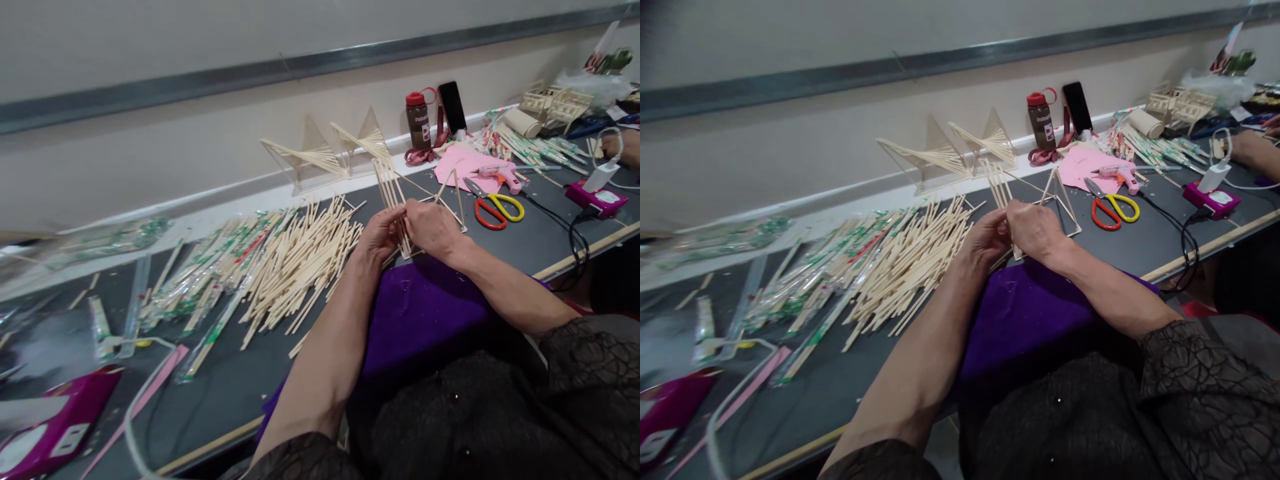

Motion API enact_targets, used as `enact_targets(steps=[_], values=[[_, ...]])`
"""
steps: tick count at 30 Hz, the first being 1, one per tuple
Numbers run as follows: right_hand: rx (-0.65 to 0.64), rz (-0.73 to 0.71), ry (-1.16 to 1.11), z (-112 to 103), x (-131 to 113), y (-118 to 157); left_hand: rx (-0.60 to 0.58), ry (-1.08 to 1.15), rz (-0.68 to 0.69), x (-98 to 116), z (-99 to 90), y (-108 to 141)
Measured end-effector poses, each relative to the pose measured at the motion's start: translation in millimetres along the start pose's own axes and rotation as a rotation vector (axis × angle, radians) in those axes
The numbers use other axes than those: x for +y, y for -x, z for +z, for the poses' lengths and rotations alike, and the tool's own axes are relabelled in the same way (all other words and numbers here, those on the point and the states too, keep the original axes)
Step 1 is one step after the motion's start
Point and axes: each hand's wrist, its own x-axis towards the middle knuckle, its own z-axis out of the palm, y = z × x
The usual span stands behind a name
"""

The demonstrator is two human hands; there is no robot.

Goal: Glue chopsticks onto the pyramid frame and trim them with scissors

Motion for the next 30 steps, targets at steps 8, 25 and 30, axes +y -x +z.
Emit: enact_targets(steps=[8, 25, 30], values=[[0.02, 0.009, -0.014, 1.6, 4.4, -1.1, -0.066, -0.075, 0.029, -2.0, -8.5, -4.8], [0.044, 0.049, 0.16, 4.3, 1.4, -2.3, -0.145, -0.102, 0.062, -1.7, -3.7, -7.7], [0.028, 0.033, 0.181, 2.2, -1.0, -0.3, -0.124, -0.123, 0.075, -1.7, -3.0, -7.2]])
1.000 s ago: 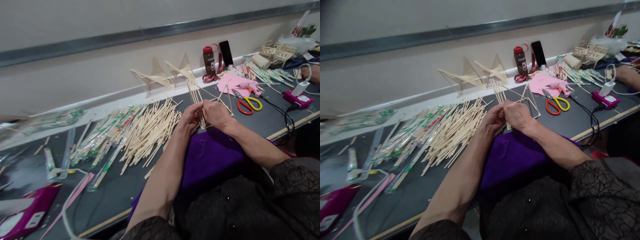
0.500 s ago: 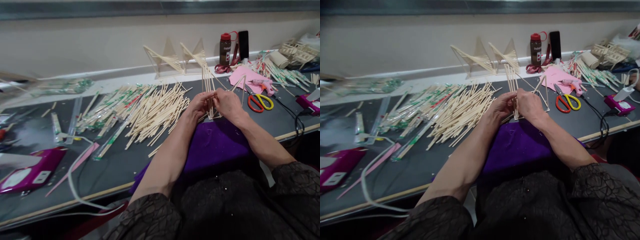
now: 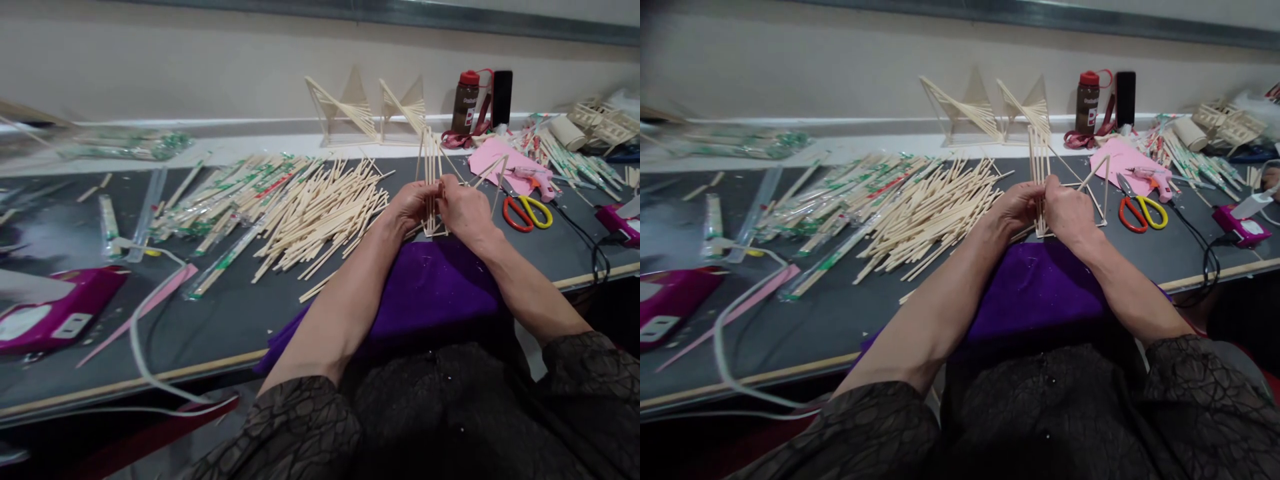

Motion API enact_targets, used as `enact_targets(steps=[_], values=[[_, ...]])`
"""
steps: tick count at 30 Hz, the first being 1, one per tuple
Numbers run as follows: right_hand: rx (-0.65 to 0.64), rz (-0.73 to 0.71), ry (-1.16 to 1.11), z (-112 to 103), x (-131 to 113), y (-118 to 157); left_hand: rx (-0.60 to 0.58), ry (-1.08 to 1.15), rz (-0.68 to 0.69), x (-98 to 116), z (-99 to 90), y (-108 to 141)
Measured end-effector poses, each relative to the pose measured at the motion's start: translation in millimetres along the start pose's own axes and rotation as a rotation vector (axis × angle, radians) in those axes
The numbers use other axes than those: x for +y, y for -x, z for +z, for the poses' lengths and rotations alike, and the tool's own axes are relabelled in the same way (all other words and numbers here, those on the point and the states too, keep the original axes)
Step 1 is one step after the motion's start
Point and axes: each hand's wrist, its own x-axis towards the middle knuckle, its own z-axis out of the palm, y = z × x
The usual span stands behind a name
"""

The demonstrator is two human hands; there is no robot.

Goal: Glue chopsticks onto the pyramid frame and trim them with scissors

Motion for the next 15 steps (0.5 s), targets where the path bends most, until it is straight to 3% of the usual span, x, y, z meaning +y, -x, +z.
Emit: enact_targets(steps=[15], values=[[0.014, -0.026, -0.057, 1.4, 0.8, 1.1, 0.027, 0.047, -0.051, 6.3, 6.9, 5.9]])
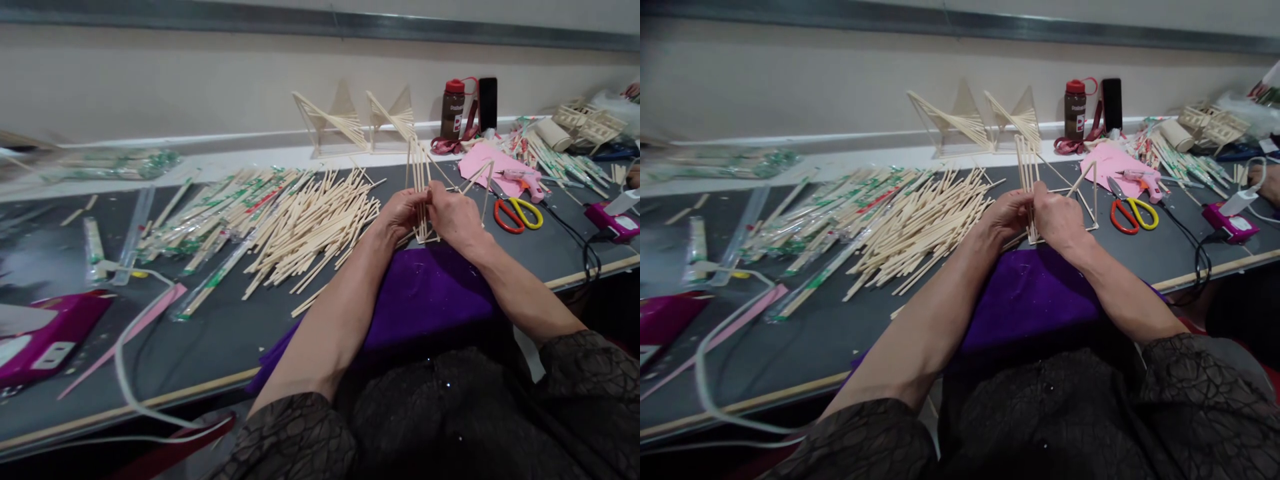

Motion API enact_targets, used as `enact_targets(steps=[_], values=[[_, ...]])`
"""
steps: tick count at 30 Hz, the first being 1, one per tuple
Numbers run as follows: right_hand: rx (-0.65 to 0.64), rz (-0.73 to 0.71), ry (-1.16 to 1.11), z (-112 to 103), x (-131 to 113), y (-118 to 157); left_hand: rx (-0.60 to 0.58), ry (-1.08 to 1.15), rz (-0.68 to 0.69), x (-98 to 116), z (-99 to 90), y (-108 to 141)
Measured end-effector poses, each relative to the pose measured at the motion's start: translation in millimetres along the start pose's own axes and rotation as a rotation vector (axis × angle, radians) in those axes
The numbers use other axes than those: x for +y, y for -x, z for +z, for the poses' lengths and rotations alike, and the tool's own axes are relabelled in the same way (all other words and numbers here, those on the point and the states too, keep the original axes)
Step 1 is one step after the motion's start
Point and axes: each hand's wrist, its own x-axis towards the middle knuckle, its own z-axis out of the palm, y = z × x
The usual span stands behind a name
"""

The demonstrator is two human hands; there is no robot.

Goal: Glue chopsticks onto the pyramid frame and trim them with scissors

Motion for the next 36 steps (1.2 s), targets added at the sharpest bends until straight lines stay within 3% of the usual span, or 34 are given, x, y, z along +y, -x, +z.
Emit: enact_targets(steps=[36], values=[[-0.019, 0.004, 0.097, -1.2, -3.3, 0.9, 0.007, -0.076, 0.038, -1.6, -1.2, -1.4]])
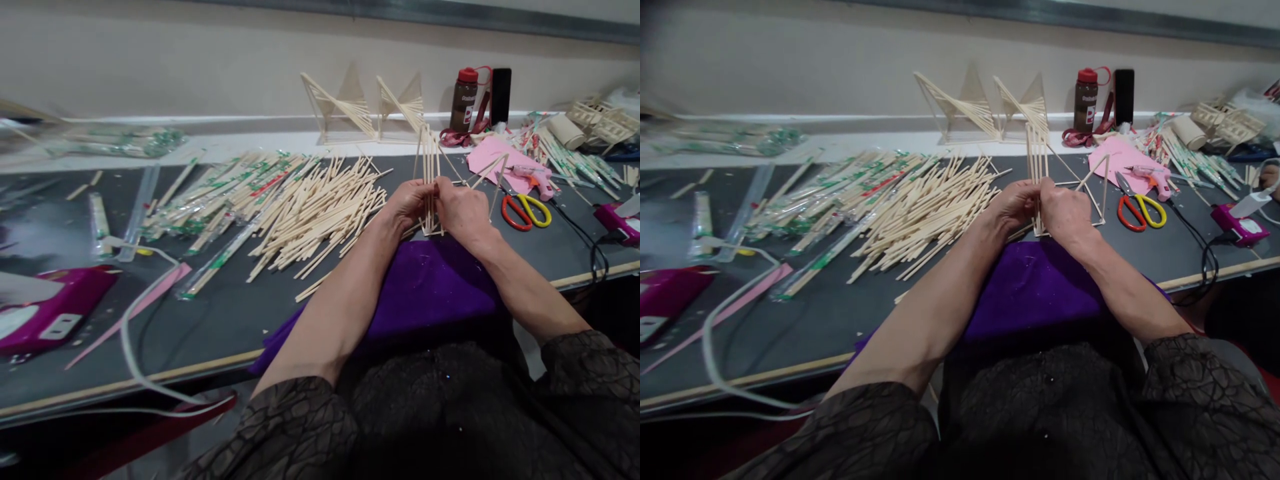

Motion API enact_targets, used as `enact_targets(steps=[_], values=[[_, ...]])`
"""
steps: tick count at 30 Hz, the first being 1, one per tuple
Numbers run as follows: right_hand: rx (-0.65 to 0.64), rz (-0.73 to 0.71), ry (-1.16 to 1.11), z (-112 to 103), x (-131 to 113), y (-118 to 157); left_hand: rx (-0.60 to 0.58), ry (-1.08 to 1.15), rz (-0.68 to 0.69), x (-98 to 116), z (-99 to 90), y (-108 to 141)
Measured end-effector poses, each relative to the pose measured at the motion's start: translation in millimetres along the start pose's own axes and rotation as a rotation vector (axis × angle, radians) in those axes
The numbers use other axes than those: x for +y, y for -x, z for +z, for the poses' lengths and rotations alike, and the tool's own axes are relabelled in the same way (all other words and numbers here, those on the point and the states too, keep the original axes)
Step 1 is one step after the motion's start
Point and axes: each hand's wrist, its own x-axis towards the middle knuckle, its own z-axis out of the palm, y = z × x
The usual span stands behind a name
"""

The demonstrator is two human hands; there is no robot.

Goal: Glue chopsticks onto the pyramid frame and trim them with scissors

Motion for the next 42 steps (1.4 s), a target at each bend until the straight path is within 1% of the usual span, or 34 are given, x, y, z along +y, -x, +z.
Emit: enact_targets(steps=[4, 8, 11, 17, 21, 25, 28, 30, 32, 34, 36, 38, 40, 42], values=[[-0.004, -0.002, 0.025, 0, -1, 1, 0.027, 0.009, 0.025, -1, -0.3, -1], [0.002, -0.012, 0.017, -1, -1, 2, 0.023, 0.011, 0.027, -4, -2.3, -4], [0.037, -0.002, -0.004, -2, 1, 2, 0.011, 0.024, 0.024, -3, -2.8, -5], [0.115, 0.01, -0.066, -2, 9, 0, 0.027, 0.021, 0.027, -1, -1.8, -2], [0.121, 0.015, -0.085, 0, 10, -1, -0.003, 0.02, 0.023, 0, -2.5, -1], [0.118, 0.007, -0.113, 2, 10, 0, 0.025, -0.015, 0.031, -2, -5.6, -3], [0.175, -0.062, -0.128, -4, 14, 1, 0.042, -0.025, 0.023, -3, -7.4, -3], [0.247, -0.081, -0.112, -18, 21, -3, 0.066, -0.033, -0.007, -2, -7.3, -2], [0.311, -0.037, -0.076, -39, 30, -13, 0.102, -0.053, -0.038, 0, -6.5, 1], [0.344, 0.017, -0.035, -61, 40, -30, 0.131, -0.073, -0.052, 2, -5.5, 4], [0.28, -0.005, -0.012, -77, 48, -54, 0.139, -0.085, -0.048, 3, -4.9, 6], [0.211, -0.061, -0.011, -82, 54, -79, 0.133, -0.085, -0.043, 3, -4.7, 7], [0.097, -0.076, -0.044, -77, 56, -101, 0.141, -0.082, -0.044, 2, -4.7, 7], [0.026, -0.062, -0.217, -68, 56, -117, 0.157, -0.084, -0.054, 2, -4.7, 7]])
